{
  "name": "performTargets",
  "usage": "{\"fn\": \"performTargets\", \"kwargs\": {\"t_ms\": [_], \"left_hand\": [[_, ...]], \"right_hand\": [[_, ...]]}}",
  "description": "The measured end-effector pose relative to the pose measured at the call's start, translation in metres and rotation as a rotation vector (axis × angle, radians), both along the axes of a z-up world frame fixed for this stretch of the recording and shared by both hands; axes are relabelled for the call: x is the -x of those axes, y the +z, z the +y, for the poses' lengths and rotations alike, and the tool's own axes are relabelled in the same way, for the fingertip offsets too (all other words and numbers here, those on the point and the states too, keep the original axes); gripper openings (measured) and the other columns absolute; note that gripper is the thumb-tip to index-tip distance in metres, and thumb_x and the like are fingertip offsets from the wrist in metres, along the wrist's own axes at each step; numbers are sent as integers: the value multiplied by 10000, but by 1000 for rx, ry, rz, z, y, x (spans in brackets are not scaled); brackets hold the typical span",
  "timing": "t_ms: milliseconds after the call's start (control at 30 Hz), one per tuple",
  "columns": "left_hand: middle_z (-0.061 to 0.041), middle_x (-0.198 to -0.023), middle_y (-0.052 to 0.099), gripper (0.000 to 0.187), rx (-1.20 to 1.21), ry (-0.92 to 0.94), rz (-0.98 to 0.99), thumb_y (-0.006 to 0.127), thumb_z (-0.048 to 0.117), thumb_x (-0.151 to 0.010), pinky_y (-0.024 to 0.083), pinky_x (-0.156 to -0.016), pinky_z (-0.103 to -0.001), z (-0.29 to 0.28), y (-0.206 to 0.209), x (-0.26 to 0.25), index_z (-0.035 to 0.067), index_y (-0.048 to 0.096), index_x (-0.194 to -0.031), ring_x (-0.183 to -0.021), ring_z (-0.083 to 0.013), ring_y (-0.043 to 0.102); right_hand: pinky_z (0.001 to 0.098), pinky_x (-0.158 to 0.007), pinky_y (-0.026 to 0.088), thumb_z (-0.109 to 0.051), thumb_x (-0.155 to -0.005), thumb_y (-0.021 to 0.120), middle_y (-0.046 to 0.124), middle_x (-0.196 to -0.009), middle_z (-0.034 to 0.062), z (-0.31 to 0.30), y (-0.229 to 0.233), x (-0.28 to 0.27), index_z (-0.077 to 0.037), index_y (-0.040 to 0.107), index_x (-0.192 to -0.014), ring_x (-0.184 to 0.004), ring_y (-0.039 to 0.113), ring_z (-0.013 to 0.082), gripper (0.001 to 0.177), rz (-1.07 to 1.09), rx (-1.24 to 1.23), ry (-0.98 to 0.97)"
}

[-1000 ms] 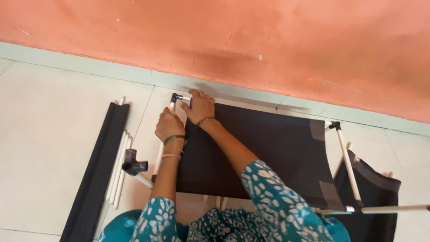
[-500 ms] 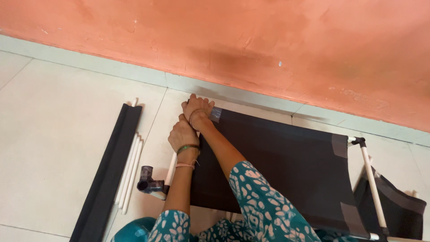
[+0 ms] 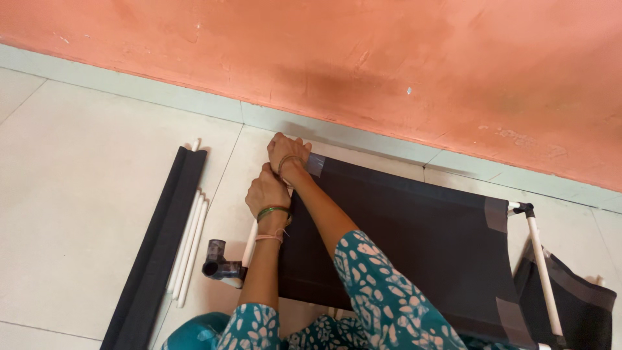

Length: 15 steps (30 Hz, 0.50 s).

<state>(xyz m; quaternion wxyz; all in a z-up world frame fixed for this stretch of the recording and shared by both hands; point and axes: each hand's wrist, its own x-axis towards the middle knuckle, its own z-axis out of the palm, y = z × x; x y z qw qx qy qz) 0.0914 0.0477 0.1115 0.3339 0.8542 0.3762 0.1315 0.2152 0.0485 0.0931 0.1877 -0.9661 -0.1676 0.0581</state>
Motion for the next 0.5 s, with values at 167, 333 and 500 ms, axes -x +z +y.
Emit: {"fn": "performTargets", "kwargs": {"t_ms": [167, 333, 500], "left_hand": [[-190, -925, 743, 199, -1, 11, -8, 577, 237, -945, 559, -780, -506, -2, -3, 3, 131, 657, -1093, -904, -392, 715], [-192, -922, 746, 219, -25, 0, 2, 575, 244, -972, 561, -781, -504, -3, -5, 8, 135, 643, -1150, -901, -391, 720], [-193, -925, 743, 288, -10, -12, 34, 564, 240, -958, 566, -777, -502, -6, -5, 8, 154, 631, -1224, -898, -387, 723]], "right_hand": [[437, -973, 324, -265, -943, 563, 774, -908, 55, 8, 1, 2, -224, 739, -926, -1059, 595, 262, 181, 57, -24, -87], [427, -975, 316, -248, -937, 575, 772, -894, 59, 11, -1, 3, -232, 740, -900, -1076, 591, 260, 170, 63, -62, -133], [437, -975, 326, -276, -947, 576, 757, -939, 82, 12, -6, -1, -211, 739, -956, -1105, 581, 278, 175, 46, -69, -143]]}}
